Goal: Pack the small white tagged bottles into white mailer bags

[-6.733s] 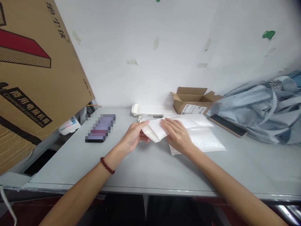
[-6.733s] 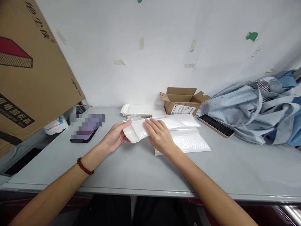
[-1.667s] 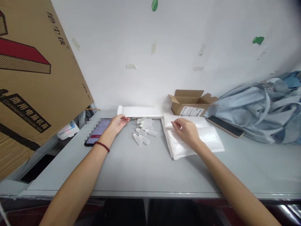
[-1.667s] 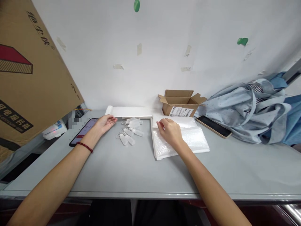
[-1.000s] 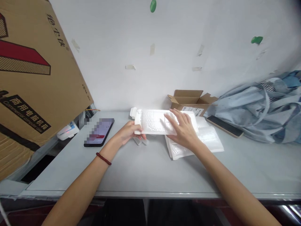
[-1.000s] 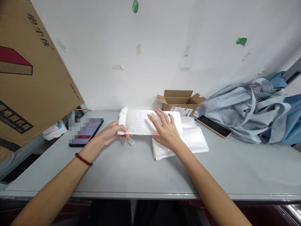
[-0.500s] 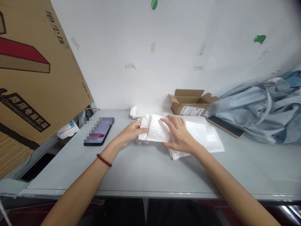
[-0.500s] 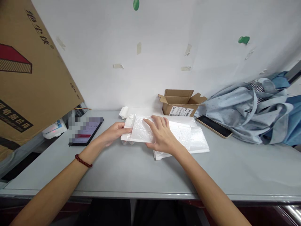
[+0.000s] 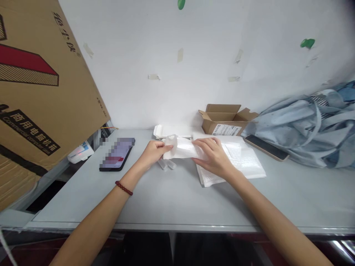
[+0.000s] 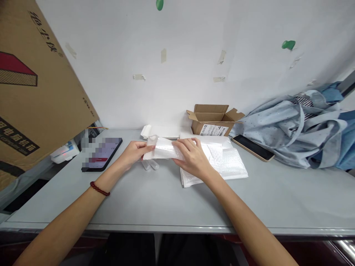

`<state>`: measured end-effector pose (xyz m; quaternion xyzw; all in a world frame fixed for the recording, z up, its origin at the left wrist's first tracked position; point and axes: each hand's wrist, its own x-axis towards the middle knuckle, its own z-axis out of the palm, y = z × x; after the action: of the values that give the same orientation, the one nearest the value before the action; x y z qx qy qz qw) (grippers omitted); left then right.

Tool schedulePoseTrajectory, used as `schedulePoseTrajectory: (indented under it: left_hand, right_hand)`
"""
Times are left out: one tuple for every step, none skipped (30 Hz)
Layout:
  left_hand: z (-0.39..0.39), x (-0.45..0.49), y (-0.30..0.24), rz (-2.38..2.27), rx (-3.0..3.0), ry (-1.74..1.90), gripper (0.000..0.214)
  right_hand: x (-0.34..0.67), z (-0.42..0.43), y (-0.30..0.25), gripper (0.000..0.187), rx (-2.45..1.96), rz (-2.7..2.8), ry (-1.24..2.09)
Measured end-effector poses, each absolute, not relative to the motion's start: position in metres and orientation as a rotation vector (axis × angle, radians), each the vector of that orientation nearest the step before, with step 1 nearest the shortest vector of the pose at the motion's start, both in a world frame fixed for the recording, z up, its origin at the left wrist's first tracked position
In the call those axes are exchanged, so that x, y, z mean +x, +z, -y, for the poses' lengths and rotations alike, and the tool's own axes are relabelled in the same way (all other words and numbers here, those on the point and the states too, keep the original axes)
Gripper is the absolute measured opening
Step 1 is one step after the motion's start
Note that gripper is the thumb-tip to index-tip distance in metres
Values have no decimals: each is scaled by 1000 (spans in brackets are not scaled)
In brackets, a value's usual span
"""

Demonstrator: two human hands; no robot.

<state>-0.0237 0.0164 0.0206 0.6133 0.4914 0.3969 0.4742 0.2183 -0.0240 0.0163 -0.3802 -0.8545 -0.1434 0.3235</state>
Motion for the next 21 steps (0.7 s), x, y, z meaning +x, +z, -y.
schedulePoseTrajectory:
  left_hand:
    - [-18,-26,22,-1202,1489,993,30]
    - [-20,-28,24,-1209,1468,1015,30]
    - [-22,-32,24,-1227,1445,1039,29]
    - [-25,-36,25,-1255,1426,1071,28]
    - [-28,-40,24,-1290,1422,1098,26]
    - [-32,-45,22,-1332,1440,1115,24]
    - [-36,-50,20,-1377,1482,1120,21]
    - [-40,-55,17,-1424,1537,1115,18]
    - [-43,-59,14,-1472,1596,1101,15]
    - [-45,-62,12,-1506,1646,1074,13]
    - [-46,-64,10,-1529,1684,1045,12]
    - [-47,-65,9,-1537,1708,1017,11]
    - [-46,-65,10,-1530,1724,989,11]
    - [-44,-64,11,-1510,1732,964,11]
    - [-42,-63,14,-1481,1735,935,11]
    - [-39,-61,17,-1448,1734,900,11]
    - [-36,-60,19,-1411,1728,857,11]
    - [-34,-58,22,-1373,1720,810,12]
    - [-32,-58,24,-1340,1713,767,13]
    - [-32,-58,25,-1314,1711,732,14]
    - [-32,-58,25,-1295,1716,706,16]
  right_hand:
    - [221,23,16,44,-1014,2223,-371]
    - [223,21,16,43,-1032,2202,-366]
    - [226,20,16,43,-1049,2182,-360]
    - [228,19,17,42,-1067,2164,-355]
    - [231,18,18,41,-1086,2147,-349]
    - [233,18,19,41,-1106,2132,-344]
    - [235,17,19,40,-1126,2120,-337]
    - [236,17,20,39,-1144,2110,-330]
    - [237,16,21,39,-1157,2102,-324]
    - [238,16,21,38,-1164,2096,-319]
    - [239,16,21,37,-1165,2093,-314]
    - [239,15,21,37,-1162,2092,-310]
    - [239,15,21,37,-1157,2093,-305]
    - [239,15,21,36,-1151,2096,-300]
    - [239,15,20,36,-1148,2100,-294]
    - [239,15,20,36,-1145,2105,-286]
    - [239,15,20,36,-1144,2109,-281]
    - [238,15,20,36,-1145,2112,-277]
    - [238,15,20,36,-1148,2113,-275]
    - [238,15,20,36,-1149,2114,-274]
    - [238,15,21,36,-1151,2116,-275]
